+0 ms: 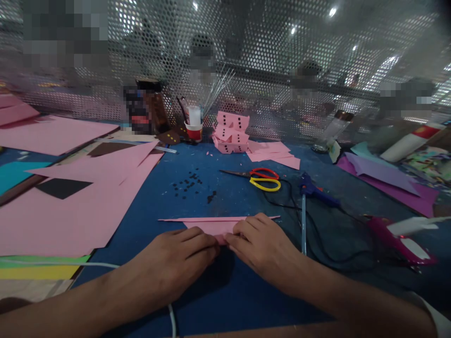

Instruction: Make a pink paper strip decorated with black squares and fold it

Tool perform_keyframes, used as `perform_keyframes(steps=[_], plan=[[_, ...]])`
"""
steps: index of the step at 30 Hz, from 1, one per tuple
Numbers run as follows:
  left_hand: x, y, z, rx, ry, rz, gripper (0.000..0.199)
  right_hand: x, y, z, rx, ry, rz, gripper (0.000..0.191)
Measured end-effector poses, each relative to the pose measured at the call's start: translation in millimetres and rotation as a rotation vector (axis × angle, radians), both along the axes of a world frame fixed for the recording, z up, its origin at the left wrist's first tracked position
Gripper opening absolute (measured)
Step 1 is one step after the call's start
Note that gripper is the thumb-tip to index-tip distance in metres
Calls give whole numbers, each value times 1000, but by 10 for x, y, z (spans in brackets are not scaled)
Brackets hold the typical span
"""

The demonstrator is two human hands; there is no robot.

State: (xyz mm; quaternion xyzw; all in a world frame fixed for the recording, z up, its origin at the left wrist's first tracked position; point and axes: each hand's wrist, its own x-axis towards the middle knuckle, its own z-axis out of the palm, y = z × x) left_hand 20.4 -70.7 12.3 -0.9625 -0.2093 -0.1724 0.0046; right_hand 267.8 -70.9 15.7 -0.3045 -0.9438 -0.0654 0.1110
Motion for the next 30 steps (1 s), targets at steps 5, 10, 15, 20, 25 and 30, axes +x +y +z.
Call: perform_keyframes(steps=[5,10,15,20,25,30], plan=[[21,4,-3,21,-53,7,24,1,-10,3,-12,-14,-33,14],[44,4,6,29,-55,27,23,-6,-9,3,-59,-36,-62,16],[32,11,-36,42,-15,37,22,-11,-14,0,-79,-5,-59,24],[21,17,-61,51,17,42,23,-7,-16,0,-72,-8,-59,23],[25,19,-43,67,24,57,25,-6,-14,17,-33,-10,-67,22],[36,16,-13,85,8,59,27,-12,-18,26,1,11,-70,19]])
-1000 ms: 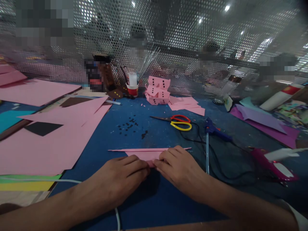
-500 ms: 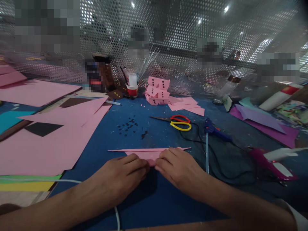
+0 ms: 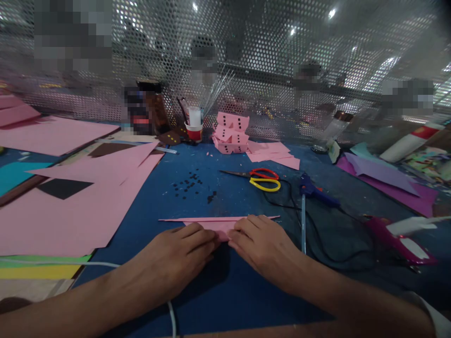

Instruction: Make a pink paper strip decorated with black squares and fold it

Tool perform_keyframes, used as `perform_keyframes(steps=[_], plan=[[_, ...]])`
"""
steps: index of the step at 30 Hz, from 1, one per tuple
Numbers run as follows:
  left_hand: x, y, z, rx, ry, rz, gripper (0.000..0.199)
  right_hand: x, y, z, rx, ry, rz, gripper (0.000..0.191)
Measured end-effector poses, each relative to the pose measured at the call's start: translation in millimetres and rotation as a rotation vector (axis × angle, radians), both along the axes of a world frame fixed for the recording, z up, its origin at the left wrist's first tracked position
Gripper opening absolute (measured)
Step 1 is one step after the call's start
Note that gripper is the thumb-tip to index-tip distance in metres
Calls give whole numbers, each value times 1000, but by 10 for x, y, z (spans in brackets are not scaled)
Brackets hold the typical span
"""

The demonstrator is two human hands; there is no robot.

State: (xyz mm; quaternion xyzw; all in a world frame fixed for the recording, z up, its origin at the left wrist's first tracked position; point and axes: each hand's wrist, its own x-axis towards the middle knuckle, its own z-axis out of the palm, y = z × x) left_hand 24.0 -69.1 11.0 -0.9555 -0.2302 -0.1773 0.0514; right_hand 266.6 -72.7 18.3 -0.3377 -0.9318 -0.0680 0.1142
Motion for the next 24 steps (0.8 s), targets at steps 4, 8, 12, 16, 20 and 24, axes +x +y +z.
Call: perform_keyframes(steps=[4,8,12,16,20,24], plan=[[5,-7,21,2,9,8,28,-4,-3,1,-2,-16,-10,20],[9,-1,14,9,9,10,28,-9,-7,-3,-16,-17,-14,21],[17,3,27,8,17,15,29,-12,-13,-1,-27,-22,-19,20],[17,3,36,14,19,11,28,-14,-14,-4,-20,-19,-17,19],[11,7,25,24,11,10,27,-10,-15,-8,5,-3,-13,17],[6,6,25,21,6,-3,28,-10,-16,-5,18,4,-5,16]])
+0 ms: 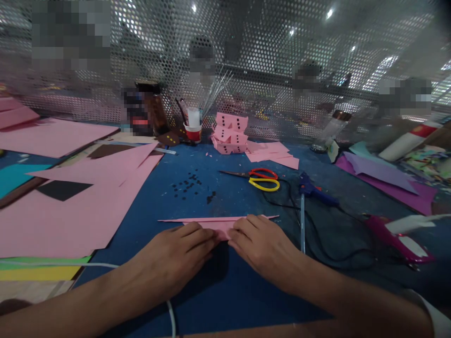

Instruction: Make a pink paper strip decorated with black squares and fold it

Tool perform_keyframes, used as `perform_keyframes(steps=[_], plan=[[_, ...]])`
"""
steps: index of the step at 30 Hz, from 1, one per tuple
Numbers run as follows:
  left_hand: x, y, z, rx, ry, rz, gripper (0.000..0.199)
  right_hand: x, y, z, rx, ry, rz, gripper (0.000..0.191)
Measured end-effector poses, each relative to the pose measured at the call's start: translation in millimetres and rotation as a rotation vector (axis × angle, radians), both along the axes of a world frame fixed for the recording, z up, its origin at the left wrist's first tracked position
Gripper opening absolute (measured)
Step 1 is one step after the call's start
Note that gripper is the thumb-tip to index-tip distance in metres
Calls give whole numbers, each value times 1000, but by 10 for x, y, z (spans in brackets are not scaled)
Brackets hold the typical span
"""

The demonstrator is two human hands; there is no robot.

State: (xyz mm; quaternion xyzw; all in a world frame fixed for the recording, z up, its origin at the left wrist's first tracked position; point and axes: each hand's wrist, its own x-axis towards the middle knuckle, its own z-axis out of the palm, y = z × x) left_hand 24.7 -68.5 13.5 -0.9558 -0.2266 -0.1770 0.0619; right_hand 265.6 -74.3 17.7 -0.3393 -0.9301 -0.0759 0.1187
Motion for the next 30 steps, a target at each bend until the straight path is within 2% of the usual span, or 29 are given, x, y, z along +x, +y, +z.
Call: perform_keyframes(steps=[9,20,30], plan=[[-15,-4,-15,-23,24,3,30,-5,-2,9,6,-6,-7,16],[4,8,-11,-17,7,19,28,4,0,12,0,-63,9,8],[5,16,35,-100,33,10,26,-3,-10,49,64,-92,61,12]])
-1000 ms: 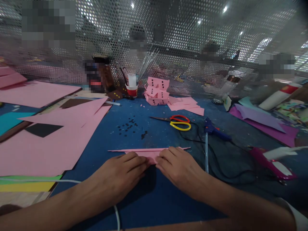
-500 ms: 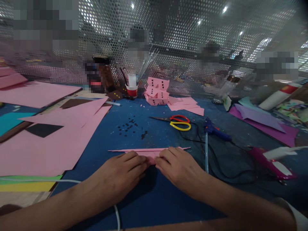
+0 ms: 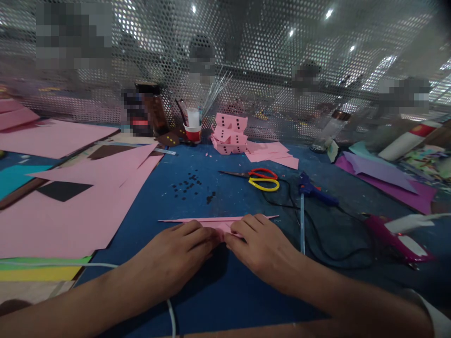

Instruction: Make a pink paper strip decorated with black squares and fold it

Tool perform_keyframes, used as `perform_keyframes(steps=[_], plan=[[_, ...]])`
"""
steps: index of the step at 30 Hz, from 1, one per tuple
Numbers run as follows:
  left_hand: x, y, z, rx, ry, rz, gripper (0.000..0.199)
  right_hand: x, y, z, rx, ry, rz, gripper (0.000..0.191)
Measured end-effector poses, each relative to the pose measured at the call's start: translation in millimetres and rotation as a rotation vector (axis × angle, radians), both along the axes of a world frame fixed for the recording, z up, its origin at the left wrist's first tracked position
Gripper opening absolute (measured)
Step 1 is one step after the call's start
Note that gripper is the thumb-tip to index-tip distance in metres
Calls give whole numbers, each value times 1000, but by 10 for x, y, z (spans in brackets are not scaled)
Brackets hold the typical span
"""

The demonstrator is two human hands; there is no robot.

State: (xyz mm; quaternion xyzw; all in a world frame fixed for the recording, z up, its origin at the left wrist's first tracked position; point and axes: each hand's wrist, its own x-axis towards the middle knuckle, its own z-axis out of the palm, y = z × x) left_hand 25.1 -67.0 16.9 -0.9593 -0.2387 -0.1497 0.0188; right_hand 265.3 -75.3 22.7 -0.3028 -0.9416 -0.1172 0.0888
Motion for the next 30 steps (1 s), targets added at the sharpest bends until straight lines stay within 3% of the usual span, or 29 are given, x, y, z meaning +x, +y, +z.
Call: perform_keyframes(steps=[12,22,30], plan=[[-38,30,-68,-27,29,-13,29,-14,-5,16,-17,-62,69,16],[-56,12,7,-41,55,46,23,-3,-94,234,-29,-225,121,21],[-103,50,49,-26,-6,7,20,55,-138,309,-67,-255,94,17]])
